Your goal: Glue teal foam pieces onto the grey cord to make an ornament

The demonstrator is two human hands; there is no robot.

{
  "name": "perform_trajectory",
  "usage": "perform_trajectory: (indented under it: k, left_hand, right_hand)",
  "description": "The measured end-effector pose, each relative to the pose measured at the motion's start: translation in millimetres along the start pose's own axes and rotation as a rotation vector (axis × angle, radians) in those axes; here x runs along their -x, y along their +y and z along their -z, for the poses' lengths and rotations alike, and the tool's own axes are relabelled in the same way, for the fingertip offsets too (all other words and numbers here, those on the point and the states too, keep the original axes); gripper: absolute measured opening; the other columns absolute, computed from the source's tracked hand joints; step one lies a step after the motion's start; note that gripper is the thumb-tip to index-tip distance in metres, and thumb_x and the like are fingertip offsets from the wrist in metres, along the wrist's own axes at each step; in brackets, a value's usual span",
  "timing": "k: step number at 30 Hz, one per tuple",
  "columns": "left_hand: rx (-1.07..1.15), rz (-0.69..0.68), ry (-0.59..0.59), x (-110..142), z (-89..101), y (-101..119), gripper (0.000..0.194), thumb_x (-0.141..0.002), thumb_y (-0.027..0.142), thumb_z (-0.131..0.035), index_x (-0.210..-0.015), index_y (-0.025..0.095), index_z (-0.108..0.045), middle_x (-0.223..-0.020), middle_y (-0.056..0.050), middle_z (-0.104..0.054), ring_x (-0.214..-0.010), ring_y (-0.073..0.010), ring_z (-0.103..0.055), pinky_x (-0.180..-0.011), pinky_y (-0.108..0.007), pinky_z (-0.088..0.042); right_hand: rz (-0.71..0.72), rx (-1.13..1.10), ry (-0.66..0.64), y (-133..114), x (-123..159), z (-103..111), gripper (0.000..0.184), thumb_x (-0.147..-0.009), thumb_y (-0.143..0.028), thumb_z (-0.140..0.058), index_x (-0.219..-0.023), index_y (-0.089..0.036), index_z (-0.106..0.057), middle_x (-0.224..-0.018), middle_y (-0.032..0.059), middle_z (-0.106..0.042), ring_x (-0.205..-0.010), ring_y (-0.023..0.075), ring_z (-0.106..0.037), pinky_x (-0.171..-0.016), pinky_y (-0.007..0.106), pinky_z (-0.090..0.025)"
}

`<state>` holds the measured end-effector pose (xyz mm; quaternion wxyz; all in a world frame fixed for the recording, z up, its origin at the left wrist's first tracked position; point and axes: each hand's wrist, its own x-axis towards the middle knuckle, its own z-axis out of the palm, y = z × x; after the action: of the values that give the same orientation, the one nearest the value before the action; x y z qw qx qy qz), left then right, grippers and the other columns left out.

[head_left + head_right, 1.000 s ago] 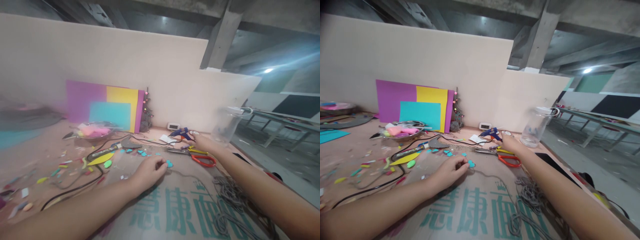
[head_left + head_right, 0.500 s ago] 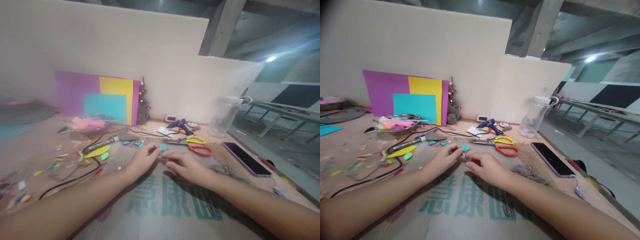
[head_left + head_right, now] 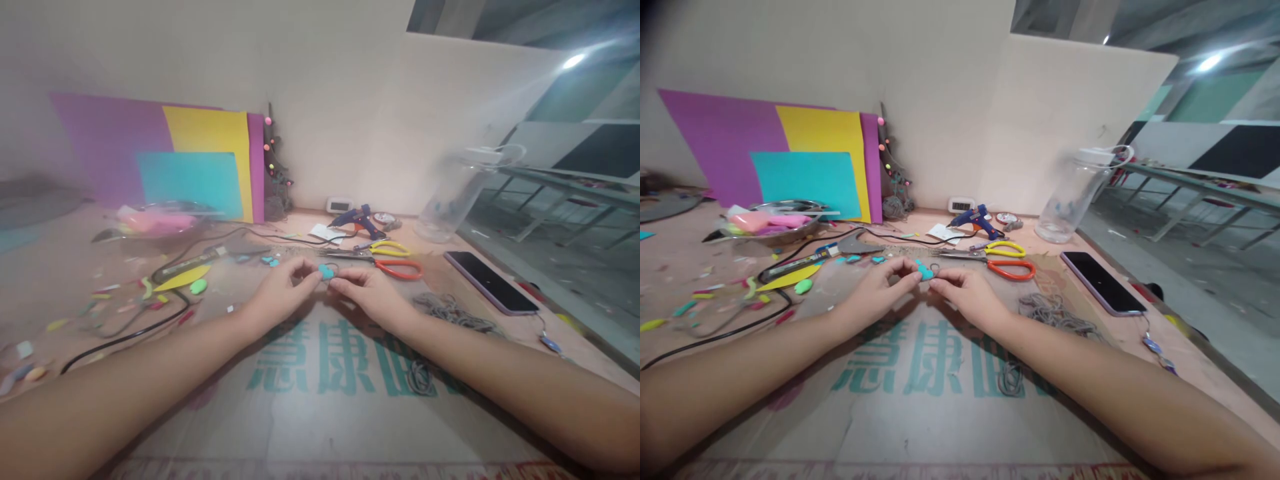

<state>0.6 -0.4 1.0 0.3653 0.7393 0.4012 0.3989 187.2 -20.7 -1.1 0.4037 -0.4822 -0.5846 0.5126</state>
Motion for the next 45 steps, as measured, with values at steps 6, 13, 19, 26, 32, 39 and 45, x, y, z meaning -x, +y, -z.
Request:
perform_trajectory:
  k: [6, 13, 19, 26, 32, 39, 45]
  left_hand:
    - [-0.046, -0.030, -0.054, 2.0, 1.0, 1.3, 0.016, -0.084, 0.031, -0.054, -0.077, 0.017, -0.055, -0.074, 0.001, -0.055, -0.074, -0.0152, -0.051, -0.070, -0.027, -0.038]
    - [0.007, -0.010, -0.059, -1.0, 0.5, -1.0, 0.020, -0.085, 0.034, -0.054, -0.074, 0.017, -0.054, -0.071, 0.002, -0.054, -0.071, -0.0146, -0.050, -0.067, -0.027, -0.037]
    - [-0.099, -0.041, -0.070, 0.9, -0.1, -7.6, 0.023, -0.086, 0.037, -0.056, -0.075, 0.017, -0.054, -0.071, 0.001, -0.055, -0.071, -0.0150, -0.052, -0.064, -0.027, -0.039]
    - [0.029, -0.138, -0.135, 1.2, 0.0, -12.0, 0.037, -0.090, 0.021, -0.050, -0.127, 0.021, -0.048, -0.129, -0.009, -0.058, -0.093, -0.0162, -0.063, -0.081, -0.030, -0.050]
    - [0.095, -0.149, -0.282, -0.3, 2.4, -14.1, 0.041, -0.090, 0.023, -0.052, -0.130, 0.022, -0.053, -0.134, -0.008, -0.058, -0.111, -0.0197, -0.061, -0.093, -0.032, -0.049]
    - [0.022, -0.057, -0.209, -3.1, 2.3, -13.2, 0.024, -0.089, 0.030, -0.052, -0.100, 0.017, -0.068, -0.098, -0.004, -0.072, -0.093, -0.0196, -0.065, -0.085, -0.031, -0.048]
    - [-0.043, -0.025, 0.001, 0.5, 3.8, -2.4, 0.021, -0.091, 0.031, -0.050, -0.096, 0.015, -0.063, -0.094, -0.004, -0.068, -0.085, -0.0178, -0.061, -0.077, -0.029, -0.046]
  right_hand:
    - [0.026, -0.074, -0.001, -1.6, -0.2, 0.5, 0.025, -0.072, -0.040, -0.074, -0.073, -0.016, -0.069, -0.068, -0.0016, -0.064, -0.060, 0.0095, -0.055, -0.059, 0.023, -0.042]
    - [0.023, -0.197, -0.034, 1.3, -0.7, -0.3, 0.028, -0.072, -0.043, -0.074, -0.084, -0.018, -0.068, -0.072, -0.0006, -0.067, -0.065, 0.0134, -0.064, -0.071, 0.030, -0.049]
    - [0.042, -0.069, 0.012, -1.3, 0.4, 0.9, 0.027, -0.072, -0.038, -0.074, -0.088, -0.018, -0.067, -0.079, 0.0007, -0.067, -0.072, 0.0142, -0.061, -0.070, 0.030, -0.050]
    - [0.186, 0.236, 0.015, -9.7, 4.8, 3.1, 0.016, -0.079, -0.033, -0.066, -0.081, -0.017, -0.063, -0.074, -0.0013, -0.064, -0.066, 0.0119, -0.056, -0.067, 0.027, -0.046]
    - [0.154, 0.324, -0.088, -10.2, 12.4, -2.3, 0.013, -0.079, -0.032, -0.064, -0.077, -0.019, -0.064, -0.074, -0.0001, -0.067, -0.069, 0.0144, -0.060, -0.068, 0.028, -0.048]
    - [0.135, 0.350, -0.070, -7.1, 10.6, 0.0, 0.015, -0.079, -0.034, -0.065, -0.081, -0.019, -0.064, -0.073, 0.0002, -0.068, -0.066, 0.0146, -0.061, -0.063, 0.027, -0.048]
    - [0.135, 0.380, 0.005, -9.1, 11.0, 0.5, 0.015, -0.080, -0.034, -0.063, -0.078, -0.019, -0.061, -0.071, 0.0001, -0.066, -0.063, 0.0142, -0.059, -0.058, 0.026, -0.047]
